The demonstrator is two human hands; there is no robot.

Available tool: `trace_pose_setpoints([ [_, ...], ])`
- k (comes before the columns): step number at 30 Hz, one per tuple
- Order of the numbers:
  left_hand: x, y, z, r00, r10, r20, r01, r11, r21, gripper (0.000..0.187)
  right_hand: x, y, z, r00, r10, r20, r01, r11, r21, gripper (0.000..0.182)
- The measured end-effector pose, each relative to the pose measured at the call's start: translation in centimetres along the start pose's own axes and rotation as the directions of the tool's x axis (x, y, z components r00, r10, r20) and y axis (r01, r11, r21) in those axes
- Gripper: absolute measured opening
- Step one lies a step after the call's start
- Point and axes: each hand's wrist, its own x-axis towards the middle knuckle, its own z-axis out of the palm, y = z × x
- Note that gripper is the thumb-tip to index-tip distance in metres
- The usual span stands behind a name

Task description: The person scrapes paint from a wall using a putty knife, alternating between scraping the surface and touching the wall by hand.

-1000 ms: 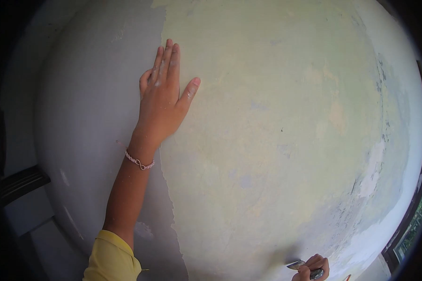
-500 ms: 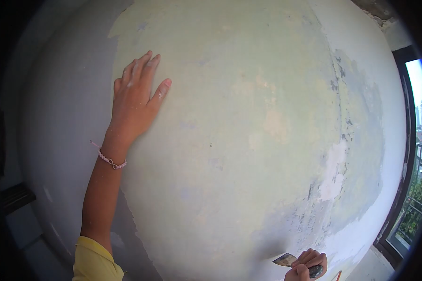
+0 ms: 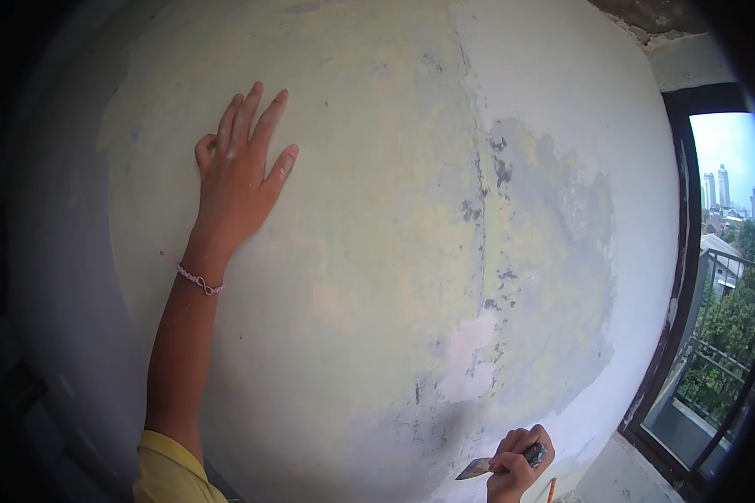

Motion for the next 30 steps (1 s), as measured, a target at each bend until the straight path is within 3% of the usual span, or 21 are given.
trace_pose_setpoints([
  [3, 3.5, -0.8, 0.9, 0.999, -0.024, 0.025, 0.024, 1.0, 0.006, 0.061, 2.7, -3.1, 1.7, 0.968, 0.015, 0.251, -0.069, 0.975, 0.211, 0.016],
  [4, 4.5, -1.2, 1.1, 0.999, -0.033, 0.02, 0.032, 0.999, 0.024, 0.061, 3.5, -3.6, 1.5, 0.966, 0.022, 0.258, -0.076, 0.977, 0.2, 0.016],
  [6, 6.3, -1.9, 1.5, 1.0, -0.007, 0.029, 0.006, 1.0, 0.021, 0.061, 5.0, -4.3, 0.9, 0.905, -0.006, 0.425, -0.009, 0.999, 0.033, 0.017],
  [10, 10.2, -3.0, 2.5, 0.999, 0.04, 0.019, -0.04, 0.999, 0.034, 0.062, 6.8, -7.7, 2.2, 0.775, 0.153, 0.613, 0.056, 0.95, -0.308, 0.019],
  [15, 13.7, -2.5, 3.8, 0.999, 0.027, -0.017, -0.026, 0.998, 0.051, 0.06, 8.1, -8.6, 2.9, 0.711, 0.164, 0.684, 0.058, 0.955, -0.29, 0.02],
  [17, 14.2, -2.4, 4.0, 0.999, 0.026, -0.018, -0.025, 0.998, 0.064, 0.06, 8.4, -8.9, 4.0, 0.8, 0.074, 0.595, 0.005, 0.991, -0.13, 0.023],
  [18, 14.2, -2.4, 4.1, 0.999, 0.026, -0.032, -0.024, 0.998, 0.063, 0.059, 8.9, -9.0, 4.3, 0.8, 0.075, 0.595, 0.002, 0.992, -0.128, 0.023],
  [20, 14.3, -2.4, 4.1, 0.999, 0.028, -0.042, -0.026, 0.998, 0.063, 0.059, 10.0, -9.0, 5.2, 0.838, -0.18, 0.515, 0.188, 0.981, 0.036, 0.029],
  [23, 14.1, -2.4, 3.9, 0.998, 0.03, -0.052, -0.028, 0.999, 0.043, 0.058, 12.5, -10.7, 8.5, 0.841, -0.301, 0.451, 0.226, 0.951, 0.213, 0.047],
  [26, 14.0, -2.5, 3.8, 0.995, 0.032, -0.092, -0.031, 0.999, 0.008, 0.057, 16.2, -12.8, 13.0, 0.766, -0.423, 0.484, 0.278, 0.896, 0.345, 0.043],
  [30, 13.7, -2.4, 3.5, 0.993, -0.01, -0.119, 0.004, 0.999, -0.053, 0.057, 21.2, -15.1, 19.5, 0.711, -0.502, 0.492, 0.09, 0.759, 0.645, 0.034],
])
